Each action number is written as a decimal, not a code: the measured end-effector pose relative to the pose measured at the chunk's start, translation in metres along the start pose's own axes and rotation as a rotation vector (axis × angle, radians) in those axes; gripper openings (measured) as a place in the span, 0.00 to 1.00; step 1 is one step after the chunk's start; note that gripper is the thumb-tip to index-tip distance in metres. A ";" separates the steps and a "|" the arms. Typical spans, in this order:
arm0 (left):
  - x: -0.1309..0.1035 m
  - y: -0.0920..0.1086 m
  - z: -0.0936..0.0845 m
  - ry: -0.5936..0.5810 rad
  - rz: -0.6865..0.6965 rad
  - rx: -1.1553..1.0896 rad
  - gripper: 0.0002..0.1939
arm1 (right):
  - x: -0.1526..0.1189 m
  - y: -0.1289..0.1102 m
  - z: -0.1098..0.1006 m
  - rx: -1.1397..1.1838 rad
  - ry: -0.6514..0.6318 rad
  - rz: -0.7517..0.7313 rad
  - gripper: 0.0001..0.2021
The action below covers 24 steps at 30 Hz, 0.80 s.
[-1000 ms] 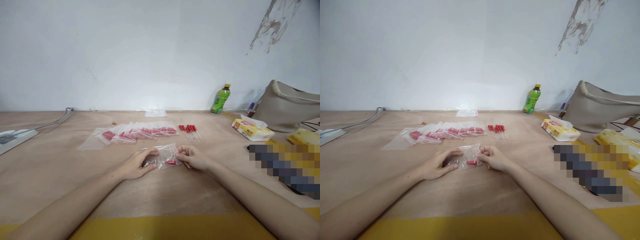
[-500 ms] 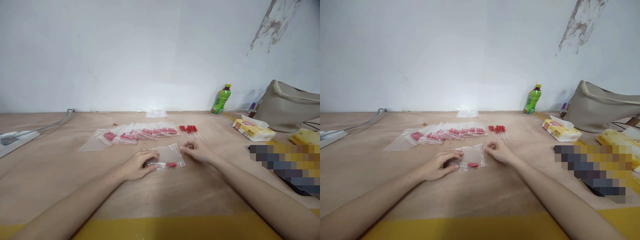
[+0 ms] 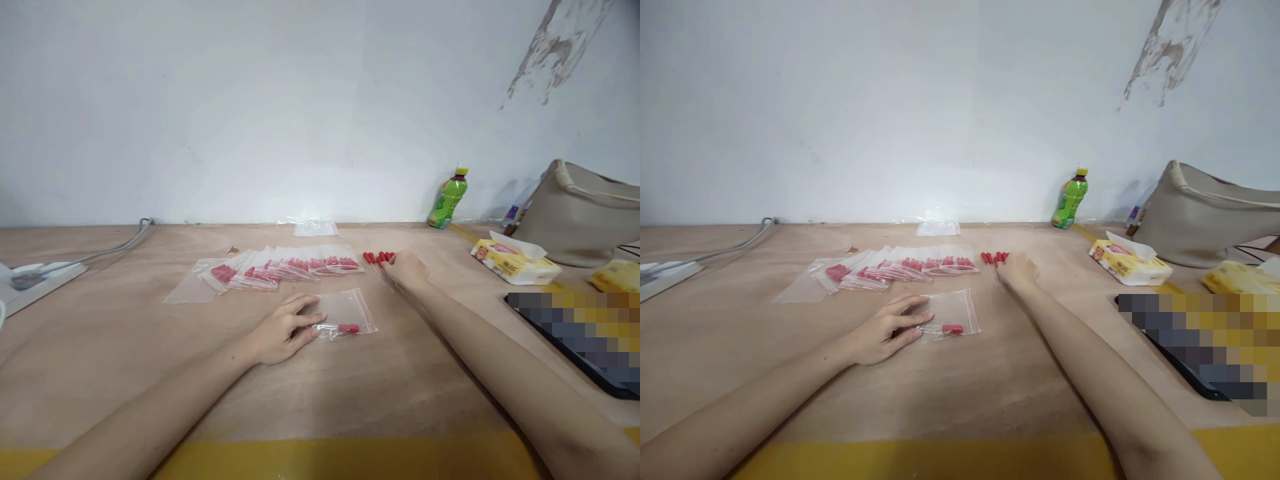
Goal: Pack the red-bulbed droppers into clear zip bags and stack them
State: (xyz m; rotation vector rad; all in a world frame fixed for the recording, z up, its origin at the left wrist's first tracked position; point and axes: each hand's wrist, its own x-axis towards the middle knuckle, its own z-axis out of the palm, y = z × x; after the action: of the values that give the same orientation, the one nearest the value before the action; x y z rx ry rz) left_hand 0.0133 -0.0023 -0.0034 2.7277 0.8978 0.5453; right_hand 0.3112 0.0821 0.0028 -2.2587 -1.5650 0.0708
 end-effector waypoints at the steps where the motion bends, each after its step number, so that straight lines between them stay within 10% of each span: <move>1: 0.000 0.000 0.000 -0.002 0.001 -0.002 0.17 | 0.000 -0.001 -0.001 0.001 -0.005 0.014 0.15; 10: 0.001 -0.006 -0.001 -0.109 -0.043 -0.039 0.19 | -0.015 0.001 -0.013 0.600 -0.065 -0.146 0.13; 17: 0.000 -0.007 -0.001 -0.092 -0.020 -0.001 0.19 | -0.072 0.004 0.009 1.152 -0.154 -0.159 0.34; 24: -0.002 -0.001 -0.003 -0.024 -0.062 -0.029 0.27 | -0.088 -0.005 0.012 1.431 -0.368 0.044 0.18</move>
State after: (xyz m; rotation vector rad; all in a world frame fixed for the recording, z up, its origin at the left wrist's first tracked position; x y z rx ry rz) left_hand 0.0100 -0.0025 -0.0011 2.6652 0.9569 0.5089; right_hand 0.2706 0.0071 -0.0219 -1.1135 -0.9665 1.2220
